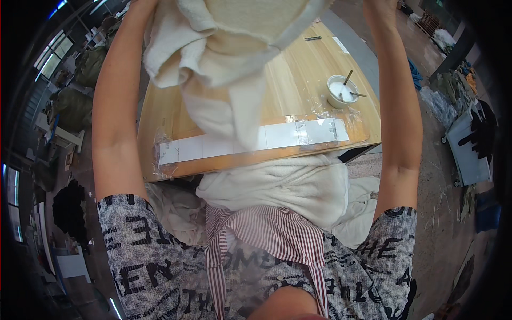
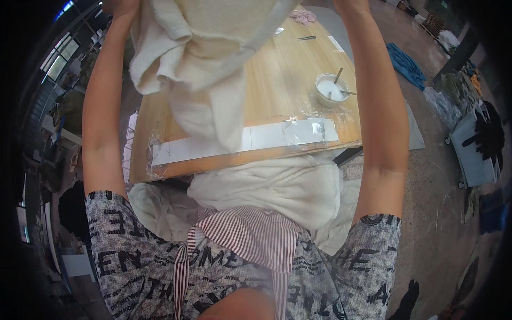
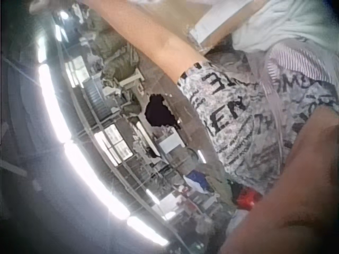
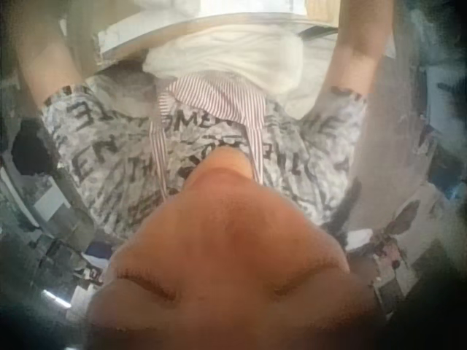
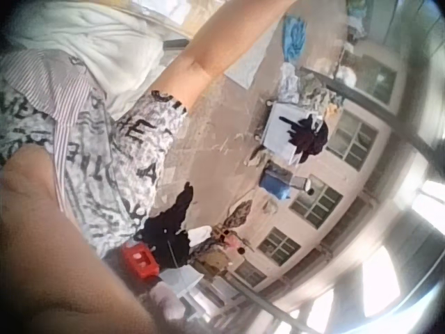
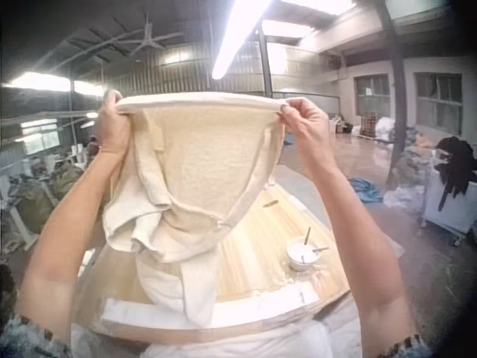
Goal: Apply adhesive or markings to fabric strips and attach them to larger pieces of white cloth on a production table.
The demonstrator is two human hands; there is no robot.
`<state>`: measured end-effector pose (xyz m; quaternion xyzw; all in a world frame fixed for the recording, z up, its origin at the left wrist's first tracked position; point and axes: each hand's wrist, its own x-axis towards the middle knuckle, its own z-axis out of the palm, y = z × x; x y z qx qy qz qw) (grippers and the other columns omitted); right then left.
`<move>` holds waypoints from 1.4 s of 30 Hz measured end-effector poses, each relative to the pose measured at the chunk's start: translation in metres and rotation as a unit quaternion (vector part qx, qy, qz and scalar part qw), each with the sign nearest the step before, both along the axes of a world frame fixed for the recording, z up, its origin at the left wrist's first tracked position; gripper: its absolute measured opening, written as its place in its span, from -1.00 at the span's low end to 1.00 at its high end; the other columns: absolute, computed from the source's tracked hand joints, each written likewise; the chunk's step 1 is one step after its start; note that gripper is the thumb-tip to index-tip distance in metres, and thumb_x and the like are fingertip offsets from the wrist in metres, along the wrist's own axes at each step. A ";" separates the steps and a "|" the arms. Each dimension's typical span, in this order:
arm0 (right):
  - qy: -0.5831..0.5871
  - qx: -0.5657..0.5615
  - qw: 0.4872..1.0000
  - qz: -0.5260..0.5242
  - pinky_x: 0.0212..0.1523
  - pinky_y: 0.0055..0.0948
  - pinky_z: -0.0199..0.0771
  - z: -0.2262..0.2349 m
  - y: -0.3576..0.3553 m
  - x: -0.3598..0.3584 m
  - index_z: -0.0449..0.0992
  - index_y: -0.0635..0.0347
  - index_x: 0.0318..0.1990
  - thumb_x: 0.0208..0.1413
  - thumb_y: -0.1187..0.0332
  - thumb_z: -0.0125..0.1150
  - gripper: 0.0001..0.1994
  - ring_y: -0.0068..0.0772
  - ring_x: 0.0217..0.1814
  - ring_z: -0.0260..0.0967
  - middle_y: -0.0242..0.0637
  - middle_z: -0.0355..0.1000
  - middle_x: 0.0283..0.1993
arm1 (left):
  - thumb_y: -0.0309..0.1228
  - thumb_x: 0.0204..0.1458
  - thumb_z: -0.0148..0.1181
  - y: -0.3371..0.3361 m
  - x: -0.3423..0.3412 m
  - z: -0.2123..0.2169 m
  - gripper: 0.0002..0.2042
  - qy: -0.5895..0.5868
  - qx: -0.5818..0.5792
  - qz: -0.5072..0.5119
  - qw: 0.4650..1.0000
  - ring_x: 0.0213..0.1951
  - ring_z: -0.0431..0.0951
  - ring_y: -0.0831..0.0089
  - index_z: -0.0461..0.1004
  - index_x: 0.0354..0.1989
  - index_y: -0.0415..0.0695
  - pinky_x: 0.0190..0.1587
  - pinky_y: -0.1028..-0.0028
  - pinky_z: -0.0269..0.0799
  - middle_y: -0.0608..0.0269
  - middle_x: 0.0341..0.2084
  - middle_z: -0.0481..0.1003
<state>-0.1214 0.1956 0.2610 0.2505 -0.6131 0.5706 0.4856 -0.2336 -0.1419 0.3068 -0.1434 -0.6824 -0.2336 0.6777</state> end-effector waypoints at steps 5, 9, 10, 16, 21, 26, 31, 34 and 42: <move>0.047 0.030 0.998 0.011 -0.26 -0.66 0.38 -0.049 -0.030 -0.004 0.50 0.27 -0.26 0.18 0.42 0.08 -0.88 -0.68 -0.32 0.37 -0.45 0.44 -0.39 | -0.41 -0.17 0.26 -0.076 0.011 -0.117 -0.59 -0.045 -0.308 0.115 0.943 -0.23 0.54 0.21 0.42 -0.06 -0.14 -0.21 0.33 0.47 0.11 -0.22 0.52; -0.088 0.251 0.962 -0.065 -0.04 -0.54 0.39 -0.178 -0.042 0.049 0.49 0.29 -0.20 0.04 0.57 0.19 -0.84 -0.42 -0.10 0.45 -0.25 0.49 -0.15 | -0.29 -0.24 0.35 -0.115 0.059 -0.253 -0.66 -0.603 -0.404 -0.096 0.681 -0.22 0.53 0.14 0.51 -0.25 -0.16 -0.19 0.28 0.42 0.02 -0.32 0.53; -0.102 0.300 0.945 -0.083 -0.10 -0.39 0.43 -0.213 -0.042 0.064 0.48 0.24 -0.24 0.00 0.55 0.20 -0.85 -0.21 -0.12 0.44 -0.21 0.48 -0.19 | -0.29 -0.20 0.35 -0.120 0.073 -0.270 -0.70 -0.655 -0.347 -0.124 0.659 -0.36 0.55 0.25 0.53 -0.32 -0.22 -0.25 0.35 0.43 0.11 -0.51 0.53; -0.256 0.295 0.917 -0.085 -0.09 -0.34 0.42 -0.316 -0.035 0.120 0.49 0.29 -0.26 -0.05 0.58 0.17 -0.85 -0.12 -0.12 0.40 -0.14 0.46 -0.15 | -0.28 -0.07 0.27 -0.144 0.080 -0.316 -0.75 -0.757 0.087 -0.181 0.621 -0.68 0.45 0.44 0.52 -0.41 -0.25 -0.60 0.43 0.35 0.20 -0.68 0.47; -0.285 0.271 0.913 -0.107 -0.09 -0.36 0.42 -0.328 -0.039 0.126 0.50 0.29 -0.25 -0.06 0.59 0.17 -0.83 -0.14 -0.12 0.41 -0.14 0.47 -0.16 | -0.30 -0.03 0.23 -0.084 0.076 -0.322 -0.78 -0.792 0.122 -0.155 0.578 -0.77 0.38 0.46 0.50 -0.49 -0.25 -0.70 0.41 0.26 0.20 -0.71 0.46; -0.261 0.292 0.914 -0.107 -0.15 -0.49 0.43 -0.330 -0.041 0.126 0.51 0.30 -0.23 0.01 0.58 0.17 -0.85 -0.31 -0.16 0.43 -0.20 0.48 -0.15 | -0.36 -0.05 0.22 -0.089 0.062 -0.346 -0.80 -0.782 0.147 -0.227 0.562 -0.79 0.36 0.46 0.46 -0.56 -0.25 -0.73 0.40 0.25 0.20 -0.75 0.44; -0.273 0.290 0.913 -0.084 -0.13 -0.48 0.42 -0.322 -0.042 0.142 0.51 0.31 -0.24 0.00 0.60 0.16 -0.86 -0.30 -0.13 0.42 -0.21 0.48 -0.16 | -0.47 -0.06 0.20 -0.149 0.105 -0.306 -0.85 -0.733 0.172 -0.179 0.633 -0.82 0.25 0.58 0.42 -0.61 -0.19 -0.77 0.52 0.10 0.34 -0.79 0.36; -0.246 0.337 0.906 -0.069 -0.13 -0.35 0.38 -0.323 -0.048 0.148 0.50 0.30 -0.27 -0.06 0.60 0.18 -0.85 -0.16 -0.15 0.36 -0.19 0.47 -0.19 | -0.49 -0.05 0.20 -0.177 0.143 -0.303 -0.86 -0.756 0.215 -0.189 0.589 -0.82 0.19 0.65 0.43 -0.61 -0.14 -0.77 0.58 0.01 0.41 -0.80 0.32; -0.243 0.342 0.905 -0.074 -0.12 -0.40 0.40 -0.324 -0.051 0.155 0.50 0.30 -0.26 -0.05 0.63 0.17 -0.84 -0.21 -0.13 0.38 -0.22 0.49 -0.18 | -0.48 0.00 0.19 -0.202 0.184 -0.333 -0.89 -0.761 0.272 -0.234 0.541 -0.80 0.19 0.69 0.45 -0.55 -0.12 -0.74 0.63 0.02 0.42 -0.77 0.36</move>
